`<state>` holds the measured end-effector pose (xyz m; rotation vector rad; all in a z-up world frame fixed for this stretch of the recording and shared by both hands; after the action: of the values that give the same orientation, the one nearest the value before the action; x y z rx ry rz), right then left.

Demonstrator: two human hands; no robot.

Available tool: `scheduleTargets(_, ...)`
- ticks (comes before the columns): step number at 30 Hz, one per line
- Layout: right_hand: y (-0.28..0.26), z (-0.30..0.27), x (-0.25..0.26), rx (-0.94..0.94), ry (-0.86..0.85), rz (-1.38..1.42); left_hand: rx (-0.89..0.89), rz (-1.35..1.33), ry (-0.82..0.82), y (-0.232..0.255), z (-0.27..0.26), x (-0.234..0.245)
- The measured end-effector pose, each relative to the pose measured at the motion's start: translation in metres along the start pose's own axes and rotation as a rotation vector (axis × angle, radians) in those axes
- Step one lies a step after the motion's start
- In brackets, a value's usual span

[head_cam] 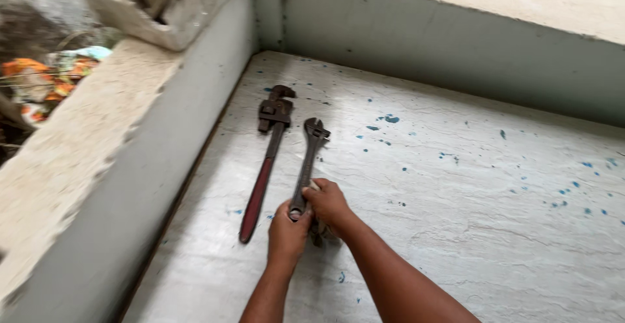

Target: The person wipes a pipe wrench and an adjustable wrench with a cloth.

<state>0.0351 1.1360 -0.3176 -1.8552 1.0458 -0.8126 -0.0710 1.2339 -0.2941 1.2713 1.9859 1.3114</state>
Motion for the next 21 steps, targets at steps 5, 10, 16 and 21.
scheduleTargets(5, -0.006, 0.023, 0.008, 0.028, 0.019, -0.154, 0.009, 0.449, 0.004, 0.019, 0.017, -0.002)
scheduleTargets(10, 0.013, 0.02, 0.034, -0.124, -0.009, -0.227, 0.046, 0.657, -0.046, 0.011, 0.03, -0.009)
scheduleTargets(16, 0.002, 0.041, 0.059, 0.14, 0.166, -0.253, -0.419, 0.967, 0.179, 0.005, 0.05, -0.011)
scheduleTargets(21, -0.004, 0.039, 0.041, -0.086, 0.055, -0.325, -0.539, 0.998, 0.238, -0.013, 0.067, -0.014)
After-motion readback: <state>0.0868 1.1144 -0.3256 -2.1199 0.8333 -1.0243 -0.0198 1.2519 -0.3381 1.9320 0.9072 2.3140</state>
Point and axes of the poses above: each hand's wrist, its own z-axis towards the middle knuckle, its own x-axis out of the back of the hand, y = z × x, the point moved 9 cm from there along z, towards the middle knuckle, and after that the axes turned 2 degrees about x, right-handed, at the moved point
